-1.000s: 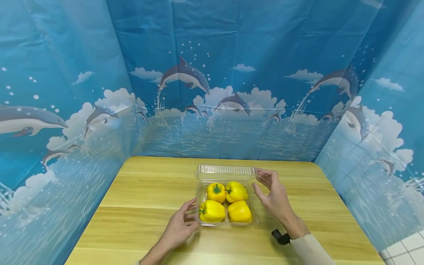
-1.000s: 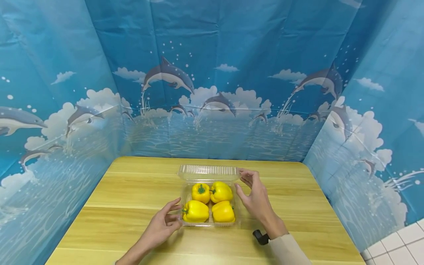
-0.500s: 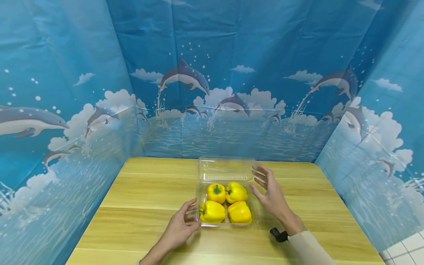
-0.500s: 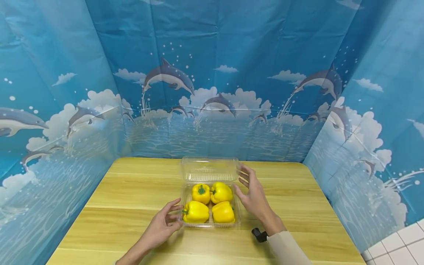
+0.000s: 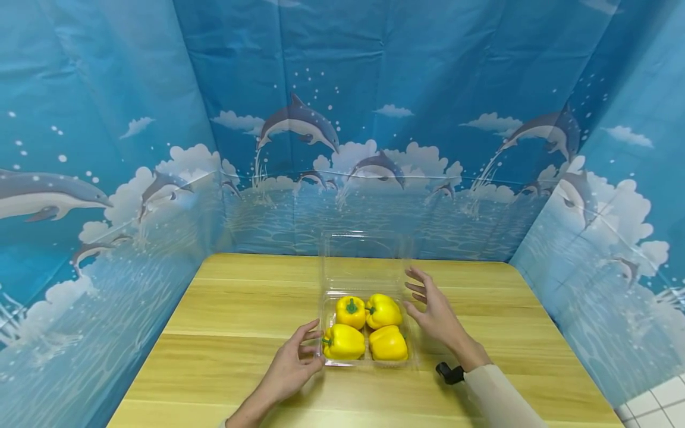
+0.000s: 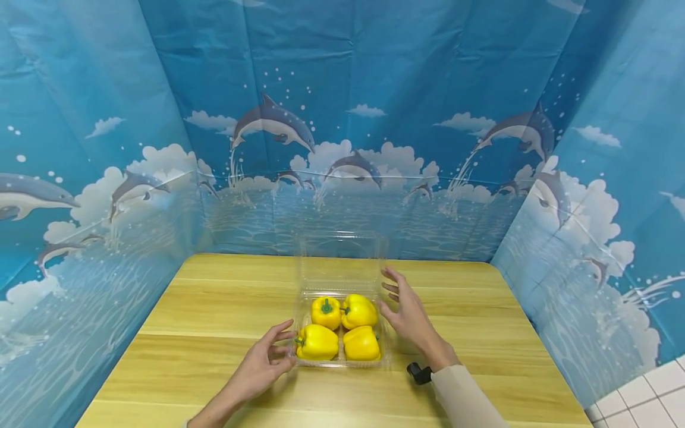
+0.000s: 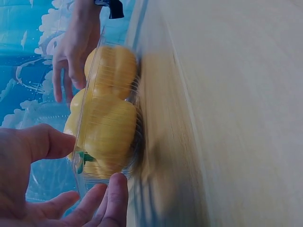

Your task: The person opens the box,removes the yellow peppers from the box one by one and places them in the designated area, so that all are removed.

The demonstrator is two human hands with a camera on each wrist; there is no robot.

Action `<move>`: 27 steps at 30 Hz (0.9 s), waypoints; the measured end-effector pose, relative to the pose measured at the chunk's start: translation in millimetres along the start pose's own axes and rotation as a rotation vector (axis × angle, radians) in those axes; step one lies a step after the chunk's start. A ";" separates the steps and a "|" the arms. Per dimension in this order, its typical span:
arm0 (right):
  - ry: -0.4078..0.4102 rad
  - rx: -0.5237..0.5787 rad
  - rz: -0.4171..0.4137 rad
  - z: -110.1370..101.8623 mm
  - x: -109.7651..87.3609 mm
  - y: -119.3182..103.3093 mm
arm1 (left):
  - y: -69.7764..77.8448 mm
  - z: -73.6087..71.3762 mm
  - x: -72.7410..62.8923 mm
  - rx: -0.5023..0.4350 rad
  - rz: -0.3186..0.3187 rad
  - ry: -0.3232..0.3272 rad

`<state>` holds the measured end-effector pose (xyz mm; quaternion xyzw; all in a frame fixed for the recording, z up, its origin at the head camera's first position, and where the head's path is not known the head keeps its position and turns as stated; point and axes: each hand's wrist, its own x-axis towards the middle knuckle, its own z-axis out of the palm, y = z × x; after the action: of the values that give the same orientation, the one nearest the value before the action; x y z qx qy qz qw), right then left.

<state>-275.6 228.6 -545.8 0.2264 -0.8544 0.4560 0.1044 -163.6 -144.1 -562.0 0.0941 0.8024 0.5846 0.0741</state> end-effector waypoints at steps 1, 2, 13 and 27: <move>-0.013 -0.009 0.011 0.3 0.1 1.7 | 0.1 -0.1 -0.1 0.001 0.000 -0.001; -0.025 -0.013 0.023 0.7 0.1 3.2 | 0.3 -0.2 -0.2 0.004 0.000 -0.001; -0.143 -0.062 0.138 3.8 -5.0 13.4 | 0.0 -0.4 -1.4 0.037 0.018 -0.001; -0.198 -0.085 0.193 4.3 -8.8 15.8 | 0.2 0.3 -0.6 0.086 0.061 -0.010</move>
<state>-275.4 235.3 -563.2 0.1825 -0.8967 0.4029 -0.0152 -162.9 -143.9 -562.0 0.1245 0.8232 0.5511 0.0559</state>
